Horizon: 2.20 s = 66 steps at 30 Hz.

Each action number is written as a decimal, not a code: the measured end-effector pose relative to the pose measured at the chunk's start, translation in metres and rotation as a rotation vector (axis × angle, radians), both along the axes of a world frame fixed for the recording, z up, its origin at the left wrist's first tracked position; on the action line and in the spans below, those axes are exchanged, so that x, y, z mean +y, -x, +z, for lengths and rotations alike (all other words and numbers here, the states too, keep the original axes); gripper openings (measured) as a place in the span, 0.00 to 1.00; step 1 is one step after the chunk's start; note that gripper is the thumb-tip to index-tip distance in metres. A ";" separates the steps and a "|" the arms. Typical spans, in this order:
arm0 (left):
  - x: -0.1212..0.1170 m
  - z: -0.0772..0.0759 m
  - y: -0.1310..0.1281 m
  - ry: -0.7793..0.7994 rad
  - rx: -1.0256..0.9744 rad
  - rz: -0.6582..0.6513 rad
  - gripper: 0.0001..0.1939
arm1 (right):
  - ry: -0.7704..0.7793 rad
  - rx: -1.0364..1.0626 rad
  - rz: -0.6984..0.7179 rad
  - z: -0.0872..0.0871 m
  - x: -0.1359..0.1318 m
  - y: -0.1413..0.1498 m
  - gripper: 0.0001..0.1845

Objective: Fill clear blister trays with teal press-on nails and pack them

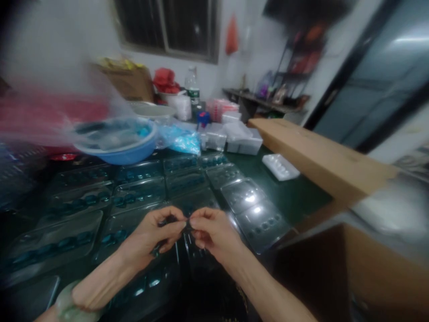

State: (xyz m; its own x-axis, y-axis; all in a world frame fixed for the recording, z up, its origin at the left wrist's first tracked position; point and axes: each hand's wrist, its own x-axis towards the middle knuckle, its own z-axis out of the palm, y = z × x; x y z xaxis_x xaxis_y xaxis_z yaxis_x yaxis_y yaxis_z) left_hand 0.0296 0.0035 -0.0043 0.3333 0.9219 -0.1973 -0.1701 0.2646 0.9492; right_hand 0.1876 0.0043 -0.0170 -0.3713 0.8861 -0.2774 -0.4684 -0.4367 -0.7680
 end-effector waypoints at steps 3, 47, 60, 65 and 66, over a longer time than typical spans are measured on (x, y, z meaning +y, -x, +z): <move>-0.003 0.000 0.005 0.010 0.017 -0.078 0.08 | 0.090 0.048 0.029 0.001 -0.004 -0.003 0.06; -0.007 0.006 -0.009 0.052 0.352 0.122 0.03 | -0.649 -0.812 -0.186 -0.018 -0.021 0.009 0.05; -0.024 0.011 0.000 0.252 0.256 -0.279 0.05 | -0.538 -0.573 0.310 -0.006 -0.031 -0.014 0.09; -0.018 0.016 0.034 0.287 0.150 -0.271 0.04 | -0.372 -0.267 0.388 -0.006 -0.032 -0.036 0.09; -0.014 0.017 0.045 0.263 0.117 -0.210 0.04 | -0.330 -0.174 0.337 -0.009 -0.032 -0.042 0.10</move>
State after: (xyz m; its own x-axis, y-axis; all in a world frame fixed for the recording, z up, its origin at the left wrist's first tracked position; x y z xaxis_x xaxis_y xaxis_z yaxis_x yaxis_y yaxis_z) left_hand -0.0152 -0.0102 0.0127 0.4711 0.7483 -0.4671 0.0197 0.5205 0.8536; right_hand 0.2301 -0.0275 -0.0260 -0.6248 0.7761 -0.0861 -0.1960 -0.2626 -0.9448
